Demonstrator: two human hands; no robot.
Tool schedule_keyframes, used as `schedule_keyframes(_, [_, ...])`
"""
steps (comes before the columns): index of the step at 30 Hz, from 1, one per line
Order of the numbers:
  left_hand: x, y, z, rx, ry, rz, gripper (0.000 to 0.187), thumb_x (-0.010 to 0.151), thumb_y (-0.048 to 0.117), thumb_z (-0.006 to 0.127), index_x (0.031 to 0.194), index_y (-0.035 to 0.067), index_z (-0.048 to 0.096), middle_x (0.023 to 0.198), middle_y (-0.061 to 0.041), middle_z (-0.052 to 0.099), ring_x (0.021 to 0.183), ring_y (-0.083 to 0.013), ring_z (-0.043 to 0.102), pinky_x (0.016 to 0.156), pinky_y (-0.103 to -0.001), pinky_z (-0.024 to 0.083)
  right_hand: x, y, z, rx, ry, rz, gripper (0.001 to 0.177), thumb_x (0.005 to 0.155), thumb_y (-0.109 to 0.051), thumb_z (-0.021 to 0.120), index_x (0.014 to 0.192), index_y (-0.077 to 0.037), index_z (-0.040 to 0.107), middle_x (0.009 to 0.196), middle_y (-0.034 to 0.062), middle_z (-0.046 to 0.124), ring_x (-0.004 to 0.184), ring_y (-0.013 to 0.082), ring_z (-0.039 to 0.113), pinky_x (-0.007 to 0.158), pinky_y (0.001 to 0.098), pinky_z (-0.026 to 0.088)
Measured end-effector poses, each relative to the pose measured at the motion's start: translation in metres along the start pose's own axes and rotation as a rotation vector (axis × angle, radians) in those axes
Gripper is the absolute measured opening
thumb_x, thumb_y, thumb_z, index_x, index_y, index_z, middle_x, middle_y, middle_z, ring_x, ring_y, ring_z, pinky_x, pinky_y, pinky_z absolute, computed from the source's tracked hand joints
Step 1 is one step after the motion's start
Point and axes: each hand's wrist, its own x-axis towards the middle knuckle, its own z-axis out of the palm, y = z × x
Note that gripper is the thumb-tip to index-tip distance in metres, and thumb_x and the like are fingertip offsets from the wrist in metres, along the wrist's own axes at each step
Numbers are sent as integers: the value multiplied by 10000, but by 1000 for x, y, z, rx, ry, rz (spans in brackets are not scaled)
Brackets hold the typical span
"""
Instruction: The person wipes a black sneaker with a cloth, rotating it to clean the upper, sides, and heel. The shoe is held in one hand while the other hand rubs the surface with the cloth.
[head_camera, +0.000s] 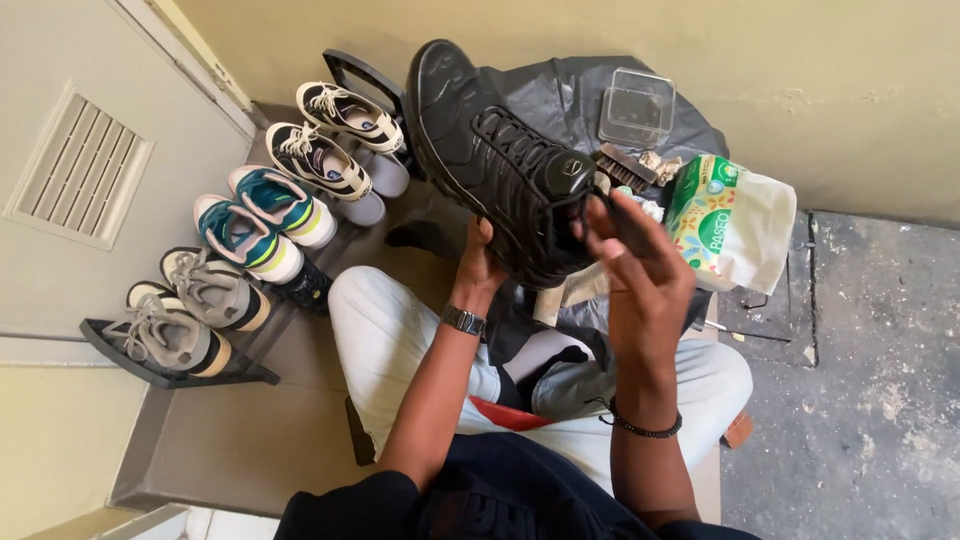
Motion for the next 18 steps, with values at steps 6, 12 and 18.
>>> schedule_keyframes(6, [0, -16, 12, 82, -20, 254, 639, 883, 355, 786, 1365, -2, 565, 1232, -192, 672, 1088, -307, 679, 987, -504, 587, 24, 54, -48, -296, -130, -156, 984, 847, -549, 790, 1600, -115, 330, 1573, 135, 439, 1456, 264, 388, 1171, 518, 375])
schedule_keyframes(12, [-9, -5, 55, 89, 46, 229, 609, 880, 285, 840, 1379, 62, 570, 1224, -79, 674, 1120, -227, 647, 1047, -513, 538, 43, 132, -85, -158, -93, -44, 735, 826, -117, 856, 1448, 10, 486, 1381, 210, 610, 1289, 301, 595, 1077, 508, 530])
schedule_keyframes(18, [-14, 9, 39, 89, -10, 189, 720, 822, 277, 902, 1435, 142, 547, 1404, -18, 626, 1292, -217, 578, 1176, -550, 391, 55, 120, -79, 65, 28, -27, 451, 832, -188, 808, 1192, 25, 640, 1049, 174, 716, 990, 244, 726, 874, 436, 623])
